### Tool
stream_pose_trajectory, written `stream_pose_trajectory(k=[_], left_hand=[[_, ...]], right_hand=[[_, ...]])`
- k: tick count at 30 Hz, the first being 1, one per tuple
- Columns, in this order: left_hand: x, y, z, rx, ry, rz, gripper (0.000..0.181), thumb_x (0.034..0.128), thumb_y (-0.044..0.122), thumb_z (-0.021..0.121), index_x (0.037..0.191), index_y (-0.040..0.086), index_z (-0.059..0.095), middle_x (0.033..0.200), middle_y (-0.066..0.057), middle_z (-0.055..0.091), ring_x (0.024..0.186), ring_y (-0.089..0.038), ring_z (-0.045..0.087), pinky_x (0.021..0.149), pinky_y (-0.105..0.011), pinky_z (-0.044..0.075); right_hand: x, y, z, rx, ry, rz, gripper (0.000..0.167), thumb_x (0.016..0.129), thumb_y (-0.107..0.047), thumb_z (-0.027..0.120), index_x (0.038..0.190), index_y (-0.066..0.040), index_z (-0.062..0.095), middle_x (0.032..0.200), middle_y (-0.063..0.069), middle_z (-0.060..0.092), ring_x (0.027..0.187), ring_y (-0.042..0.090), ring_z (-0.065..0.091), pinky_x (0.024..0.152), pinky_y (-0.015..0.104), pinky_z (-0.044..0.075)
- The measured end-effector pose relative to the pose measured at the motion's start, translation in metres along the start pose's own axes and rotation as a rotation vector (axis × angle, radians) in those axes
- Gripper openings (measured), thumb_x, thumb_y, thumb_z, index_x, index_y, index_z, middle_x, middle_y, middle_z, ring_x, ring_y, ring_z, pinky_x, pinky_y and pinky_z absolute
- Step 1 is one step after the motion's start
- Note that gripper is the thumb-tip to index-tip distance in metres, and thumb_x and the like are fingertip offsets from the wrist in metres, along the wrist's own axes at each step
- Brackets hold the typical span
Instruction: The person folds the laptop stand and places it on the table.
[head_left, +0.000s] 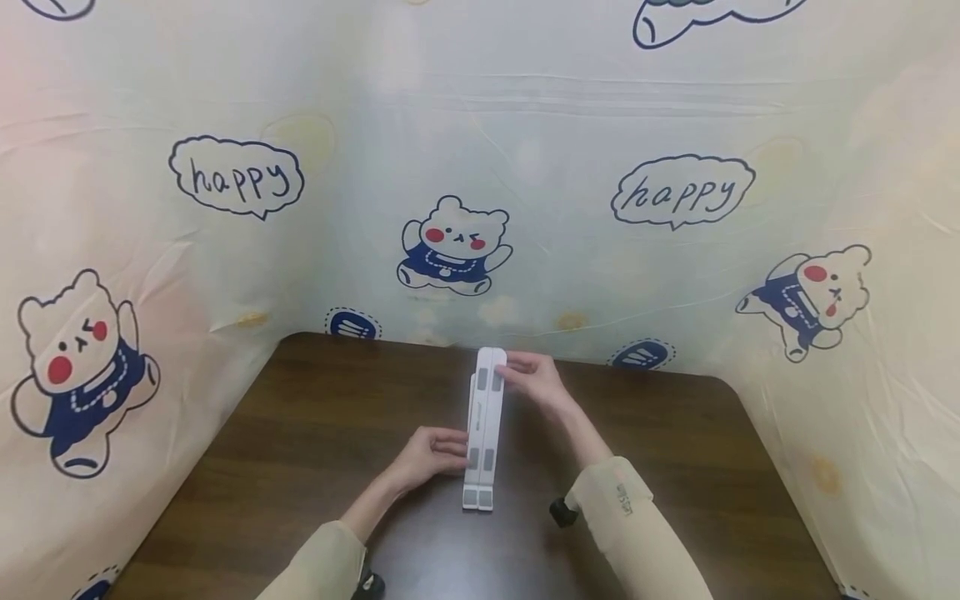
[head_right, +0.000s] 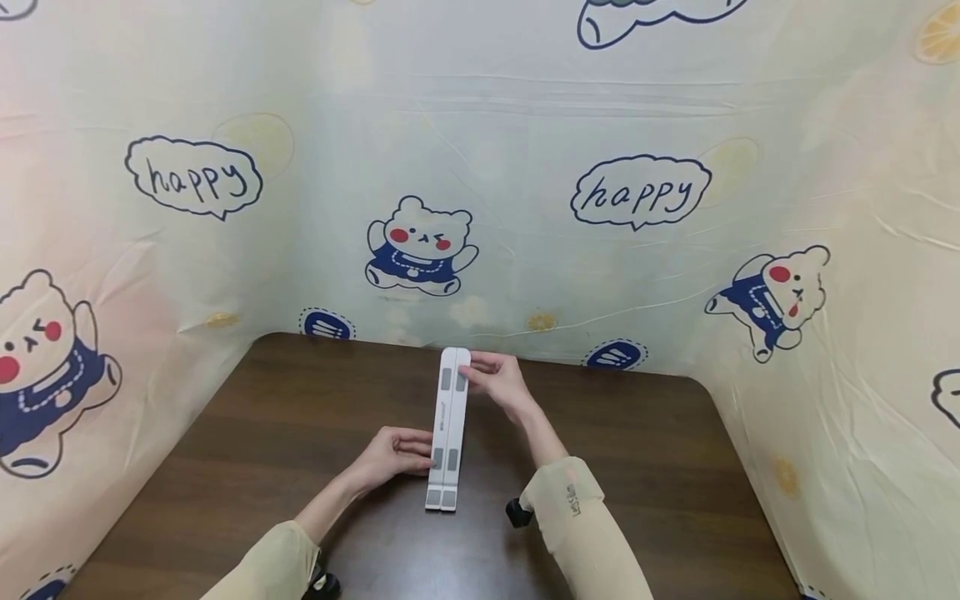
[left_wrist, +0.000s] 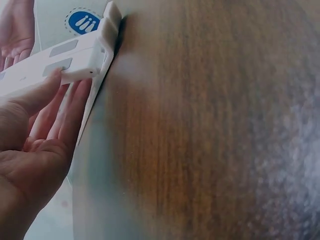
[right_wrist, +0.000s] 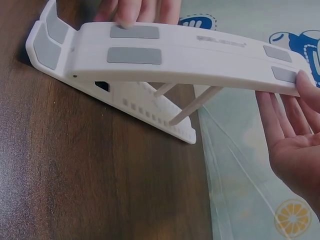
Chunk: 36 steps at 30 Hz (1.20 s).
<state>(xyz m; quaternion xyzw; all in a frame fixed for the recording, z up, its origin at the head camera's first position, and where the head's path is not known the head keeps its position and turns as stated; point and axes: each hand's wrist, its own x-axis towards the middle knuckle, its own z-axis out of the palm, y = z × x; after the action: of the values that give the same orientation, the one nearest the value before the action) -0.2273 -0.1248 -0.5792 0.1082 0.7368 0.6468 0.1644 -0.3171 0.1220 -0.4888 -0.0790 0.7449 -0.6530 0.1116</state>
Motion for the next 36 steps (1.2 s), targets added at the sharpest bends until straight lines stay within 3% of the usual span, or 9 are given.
stream_pose_trajectory(k=[12, 23, 31, 36], left_hand=[[0.004, -0.002, 0.0, -0.026, -0.021, -0.009, 0.046, 0.0952, 0.0, 0.083, 0.135, -0.016, 0.067, 0.12, -0.031, 0.08, 0.106, -0.034, 0.084, 0.089, -0.04, 0.071], [0.008, -0.005, -0.002, -0.048, -0.044, -0.009, 0.045, 0.0967, -0.003, 0.079, 0.137, -0.017, 0.066, 0.121, -0.033, 0.078, 0.103, -0.033, 0.084, 0.087, -0.041, 0.071], [0.014, -0.008, -0.003, 0.058, -0.037, 0.054, 0.043, 0.0958, -0.003, 0.08, 0.134, -0.017, 0.067, 0.122, -0.034, 0.077, 0.107, -0.04, 0.083, 0.087, -0.034, 0.07], [0.016, -0.009, -0.002, 0.107, -0.037, 0.076, 0.04, 0.0965, -0.002, 0.08, 0.133, -0.016, 0.069, 0.124, -0.033, 0.077, 0.113, -0.041, 0.081, 0.09, -0.03, 0.069]], right_hand=[[0.0, 0.004, -0.009, 0.046, -0.038, 0.01, 0.038, 0.104, -0.008, 0.075, 0.141, 0.003, 0.071, 0.132, 0.026, 0.077, 0.105, 0.031, 0.085, 0.11, 0.066, 0.057], [-0.005, 0.005, -0.012, 0.067, -0.011, 0.021, 0.037, 0.103, -0.007, 0.076, 0.139, 0.004, 0.072, 0.13, 0.026, 0.078, 0.102, 0.028, 0.085, 0.109, 0.067, 0.057], [-0.012, 0.007, -0.011, 0.143, 0.064, 0.019, 0.038, 0.102, 0.0, 0.075, 0.138, 0.01, 0.069, 0.129, 0.029, 0.077, 0.09, 0.016, 0.084, 0.096, 0.05, 0.069], [-0.018, 0.01, -0.013, 0.157, 0.115, 0.041, 0.039, 0.102, 0.0, 0.075, 0.139, 0.009, 0.07, 0.129, 0.029, 0.077, 0.09, 0.015, 0.084, 0.103, 0.058, 0.064]])
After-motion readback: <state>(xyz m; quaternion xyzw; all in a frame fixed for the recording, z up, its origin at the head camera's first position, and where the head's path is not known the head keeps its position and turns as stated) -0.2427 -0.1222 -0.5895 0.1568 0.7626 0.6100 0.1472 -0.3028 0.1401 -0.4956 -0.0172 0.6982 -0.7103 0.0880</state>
